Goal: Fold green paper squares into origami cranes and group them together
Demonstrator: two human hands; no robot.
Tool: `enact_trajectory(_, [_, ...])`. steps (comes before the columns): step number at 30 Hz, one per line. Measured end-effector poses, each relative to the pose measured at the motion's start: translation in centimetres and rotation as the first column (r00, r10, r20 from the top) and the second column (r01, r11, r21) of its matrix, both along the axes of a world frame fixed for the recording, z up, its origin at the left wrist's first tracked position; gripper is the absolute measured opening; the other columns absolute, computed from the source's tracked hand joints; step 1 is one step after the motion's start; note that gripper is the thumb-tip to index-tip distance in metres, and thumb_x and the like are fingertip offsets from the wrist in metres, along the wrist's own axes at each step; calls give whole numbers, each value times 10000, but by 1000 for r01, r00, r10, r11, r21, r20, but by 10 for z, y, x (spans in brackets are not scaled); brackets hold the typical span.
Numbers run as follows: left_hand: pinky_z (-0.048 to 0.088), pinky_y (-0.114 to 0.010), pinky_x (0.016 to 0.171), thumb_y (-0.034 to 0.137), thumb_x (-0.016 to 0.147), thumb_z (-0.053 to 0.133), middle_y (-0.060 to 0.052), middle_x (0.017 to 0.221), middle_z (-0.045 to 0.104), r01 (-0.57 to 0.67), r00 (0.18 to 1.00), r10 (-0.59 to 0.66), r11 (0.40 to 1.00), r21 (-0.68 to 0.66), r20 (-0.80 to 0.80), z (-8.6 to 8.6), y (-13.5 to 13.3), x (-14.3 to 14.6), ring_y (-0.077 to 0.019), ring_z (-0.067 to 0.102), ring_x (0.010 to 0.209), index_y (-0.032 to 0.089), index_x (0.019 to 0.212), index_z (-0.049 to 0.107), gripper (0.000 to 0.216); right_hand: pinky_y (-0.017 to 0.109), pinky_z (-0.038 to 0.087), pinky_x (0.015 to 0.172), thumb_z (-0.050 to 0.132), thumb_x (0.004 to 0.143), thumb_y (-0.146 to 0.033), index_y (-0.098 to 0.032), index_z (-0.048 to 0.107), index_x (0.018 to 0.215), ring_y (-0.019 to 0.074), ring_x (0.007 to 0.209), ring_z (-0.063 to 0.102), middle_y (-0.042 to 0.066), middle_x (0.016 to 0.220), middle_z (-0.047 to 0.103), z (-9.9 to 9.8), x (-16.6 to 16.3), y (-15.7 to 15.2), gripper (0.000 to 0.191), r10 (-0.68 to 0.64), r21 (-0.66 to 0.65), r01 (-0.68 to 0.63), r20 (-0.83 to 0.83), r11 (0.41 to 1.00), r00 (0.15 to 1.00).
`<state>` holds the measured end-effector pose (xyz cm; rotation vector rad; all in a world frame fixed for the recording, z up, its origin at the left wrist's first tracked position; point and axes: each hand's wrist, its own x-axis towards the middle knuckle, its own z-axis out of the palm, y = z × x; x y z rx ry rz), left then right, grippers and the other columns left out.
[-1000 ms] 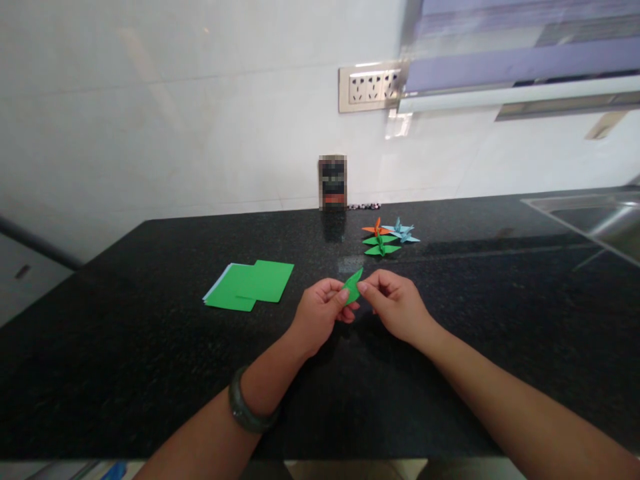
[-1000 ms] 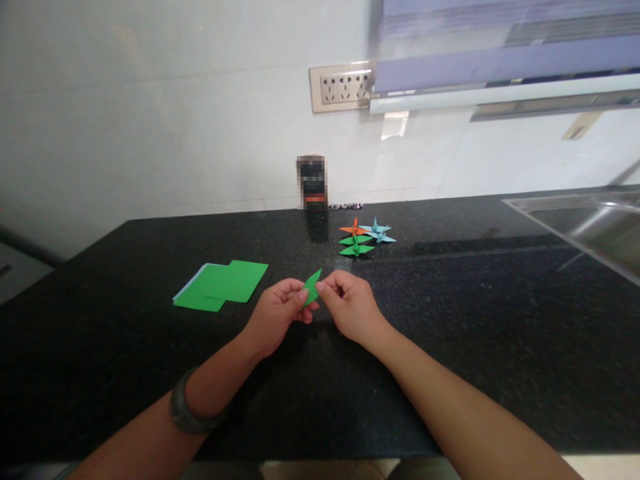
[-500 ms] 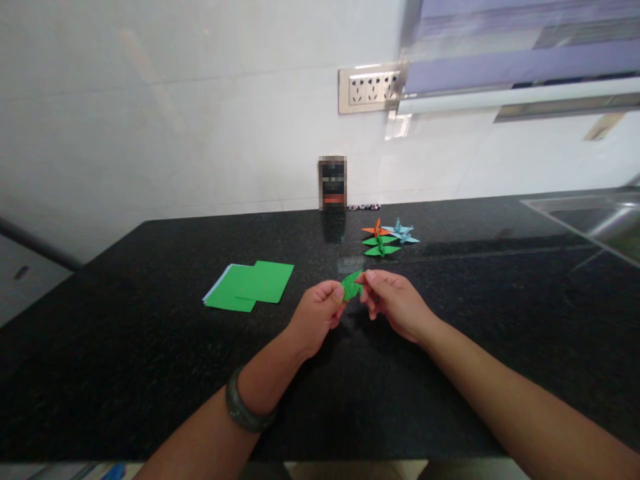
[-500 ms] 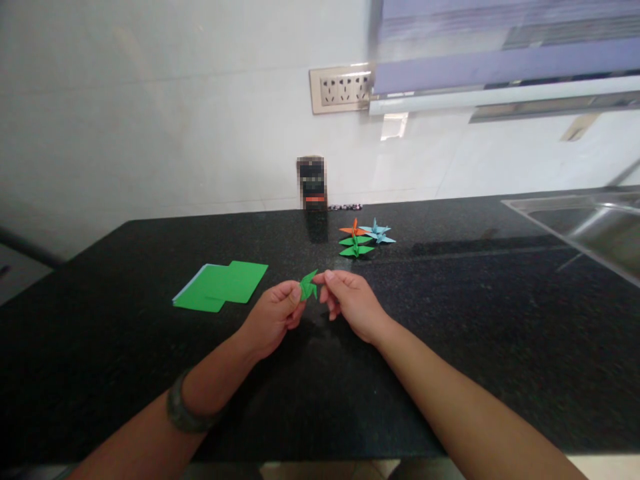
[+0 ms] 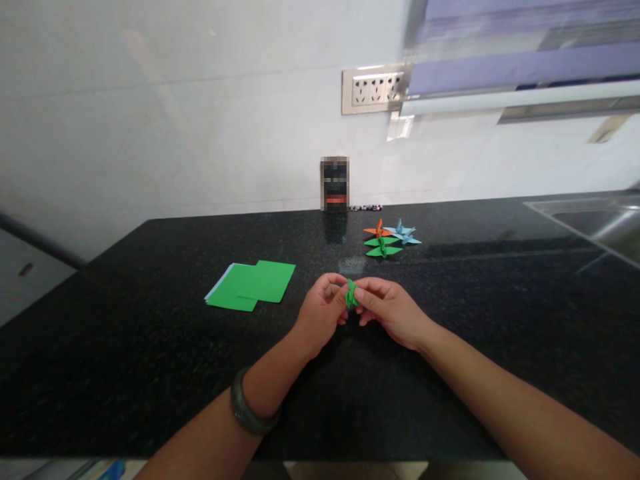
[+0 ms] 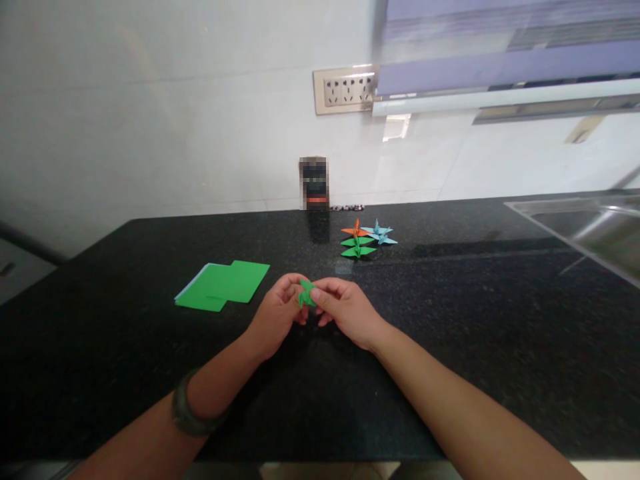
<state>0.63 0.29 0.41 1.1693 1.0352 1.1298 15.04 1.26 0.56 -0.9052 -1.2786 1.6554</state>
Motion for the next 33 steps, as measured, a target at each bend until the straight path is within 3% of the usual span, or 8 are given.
enact_trajectory(5, [463, -227, 513, 465, 733, 585, 5, 701, 559, 86, 996, -86, 994, -67, -1, 4, -2, 1, -98, 526, 585, 152, 919, 545, 366, 207, 470, 515, 733, 644, -325, -162, 621, 913, 75, 553, 563, -30, 668, 586, -1, 1, 2, 333, -98, 15, 98, -23, 995, 995])
enact_trajectory(10, [433, -219, 496, 502, 750, 539, 39, 571, 481, 96, 990, -100, 994, -44, -103, 1, 0, -1, -80, 459, 507, 156, 739, 505, 348, 192, 422, 416, 779, 560, -346, -146, 560, 693, 54, 423, 495, -57, 545, 544, 1, 1, 3, 325, -142, 6, 142, 41, 990, 989])
enact_trajectory(14, [357, -198, 422, 528, 760, 498, 64, 526, 428, 89, 969, -83, 996, 15, -234, -2, 2, -4, -69, 408, 440, 177, 693, 438, 363, 178, 404, 362, 779, 552, -383, -141, 539, 632, 33, 364, 422, -75, 477, 495, 4, 4, 3, 350, -71, -77, 74, 34, 994, 997])
enact_trajectory(18, [279, -191, 380, 513, 794, 461, 82, 476, 392, 105, 935, -68, 991, 87, -349, -2, 0, -7, -66, 370, 387, 193, 691, 401, 342, 178, 441, 378, 760, 585, -405, -138, 538, 655, 27, 353, 410, -85, 438, 474, 8, 8, 1, 354, 81, -221, -87, -34, 971, 996])
enact_trajectory(21, [278, -190, 378, 502, 802, 460, 87, 453, 389, 77, 920, -19, 988, 132, -392, -3, 0, -8, -69, 373, 376, 198, 690, 394, 331, 179, 455, 394, 753, 598, -398, -139, 543, 665, 34, 349, 432, -89, 410, 469, 10, 9, 0, 340, 176, -254, -178, -32, 951, 984])
enact_trajectory(28, [280, -191, 347, 493, 777, 500, 79, 451, 405, 150, 964, -152, 988, -24, -217, 3, 2, -7, -62, 347, 352, 170, 718, 489, 328, 166, 445, 406, 748, 594, -363, -141, 556, 651, 46, 377, 490, -56, 441, 550, 9, 12, 4, 299, 98, -166, -82, 89, 983, 991])
enact_trajectory(33, [345, -185, 376, 438, 717, 606, 49, 459, 462, 166, 978, -177, 981, -105, -111, 6, 3, -9, -59, 398, 381, 151, 606, 492, 328, 154, 415, 378, 709, 635, -315, -145, 560, 623, 48, 363, 483, -47, 426, 551, 10, 15, 6, 226, 73, -110, -50, 215, 993, 974])
